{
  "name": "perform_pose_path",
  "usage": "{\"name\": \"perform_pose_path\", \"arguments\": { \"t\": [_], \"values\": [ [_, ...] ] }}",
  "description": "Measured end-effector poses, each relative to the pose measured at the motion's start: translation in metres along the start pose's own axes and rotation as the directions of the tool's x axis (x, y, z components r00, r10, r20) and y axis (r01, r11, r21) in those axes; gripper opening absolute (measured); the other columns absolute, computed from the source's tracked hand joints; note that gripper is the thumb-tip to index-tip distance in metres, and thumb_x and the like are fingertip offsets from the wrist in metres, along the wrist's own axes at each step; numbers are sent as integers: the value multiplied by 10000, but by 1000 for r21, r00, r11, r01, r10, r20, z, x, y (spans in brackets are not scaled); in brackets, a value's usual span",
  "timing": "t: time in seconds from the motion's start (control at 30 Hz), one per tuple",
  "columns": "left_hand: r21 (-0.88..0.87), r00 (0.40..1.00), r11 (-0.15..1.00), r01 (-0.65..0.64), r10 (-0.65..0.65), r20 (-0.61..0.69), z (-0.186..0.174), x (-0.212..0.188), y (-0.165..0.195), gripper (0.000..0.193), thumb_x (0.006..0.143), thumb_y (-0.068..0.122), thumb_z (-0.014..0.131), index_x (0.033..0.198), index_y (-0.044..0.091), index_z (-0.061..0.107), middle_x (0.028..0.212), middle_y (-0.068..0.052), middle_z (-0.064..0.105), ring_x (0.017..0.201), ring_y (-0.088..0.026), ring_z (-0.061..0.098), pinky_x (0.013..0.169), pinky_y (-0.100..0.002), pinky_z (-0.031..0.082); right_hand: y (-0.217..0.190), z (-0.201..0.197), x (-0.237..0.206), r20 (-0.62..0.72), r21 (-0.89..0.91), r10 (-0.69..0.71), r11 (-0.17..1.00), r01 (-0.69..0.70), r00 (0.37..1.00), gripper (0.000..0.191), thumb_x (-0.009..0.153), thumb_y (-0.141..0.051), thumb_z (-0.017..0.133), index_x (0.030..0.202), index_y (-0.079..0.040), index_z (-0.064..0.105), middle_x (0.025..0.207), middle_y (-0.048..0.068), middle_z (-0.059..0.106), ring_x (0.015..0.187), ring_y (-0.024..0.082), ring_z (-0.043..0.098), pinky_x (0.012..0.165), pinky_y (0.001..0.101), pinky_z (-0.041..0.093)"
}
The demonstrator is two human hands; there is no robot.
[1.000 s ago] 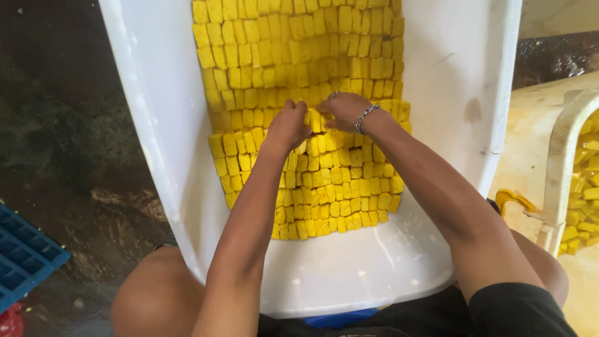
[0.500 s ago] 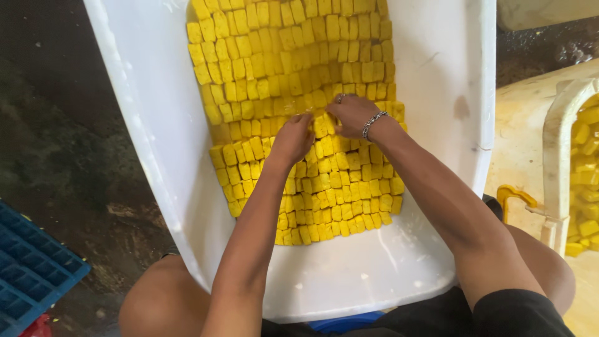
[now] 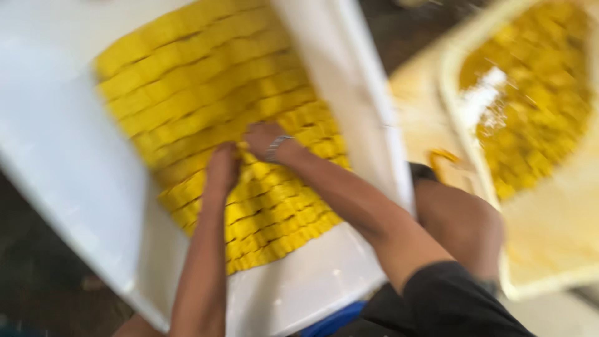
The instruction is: The person sits on the floor between two large plastic bins of yellow tofu blocks. They pick blocks one at a time from a bin of water and arrange them in tight rows in a second bin, occasionally turning or repositioning blocks to fit them neatly.
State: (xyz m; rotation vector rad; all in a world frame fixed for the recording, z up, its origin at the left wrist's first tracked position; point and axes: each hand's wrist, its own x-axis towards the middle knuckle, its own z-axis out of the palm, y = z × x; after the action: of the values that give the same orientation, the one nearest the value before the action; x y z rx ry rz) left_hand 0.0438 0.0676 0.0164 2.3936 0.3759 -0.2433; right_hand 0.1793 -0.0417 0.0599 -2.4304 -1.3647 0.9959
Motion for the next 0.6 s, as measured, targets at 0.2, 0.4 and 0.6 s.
{"name": "perform_pose_path", "arguments": {
  "t": [0.2, 0.4, 0.6],
  "values": [
    [-137, 998, 988, -69, 66, -25, -7, 1, 6, 374, 818, 64, 696, 1192, 55, 677, 1171, -231, 715, 1144, -432, 651, 948, -488, 520, 0, -110, -65, -84, 125, -95, 987, 105, 992, 426, 892, -402, 639, 1221, -132, 634, 1173, 142, 663, 1095, 354, 648, 875, 504, 535],
    [138, 893, 990, 12, 52, -447, -51, 39, 87, 224, 1032, 105, 577, 1166, -68, 621, 1284, -273, 558, 1166, -484, 542, 980, -556, 458, 130, -174, -255, -794, 347, -20, 806, 480, 608, 287, 875, 6, 711, 1145, -78, 667, 1098, 111, 700, 1038, 317, 687, 941, 397, 586],
    [171, 780, 848, -502, 529, -335, -15, 133, 315, 274, 1128, 250, 584, 1202, 0, 668, 1405, -214, 551, 1334, -429, 497, 1119, -539, 433, 341, -25, -398, -345, 486, 764, 642, -593, 545, 266, 916, -301, 681, 1095, -105, 683, 1053, 156, 713, 1017, 384, 661, 855, 498, 538]
  ]
}}
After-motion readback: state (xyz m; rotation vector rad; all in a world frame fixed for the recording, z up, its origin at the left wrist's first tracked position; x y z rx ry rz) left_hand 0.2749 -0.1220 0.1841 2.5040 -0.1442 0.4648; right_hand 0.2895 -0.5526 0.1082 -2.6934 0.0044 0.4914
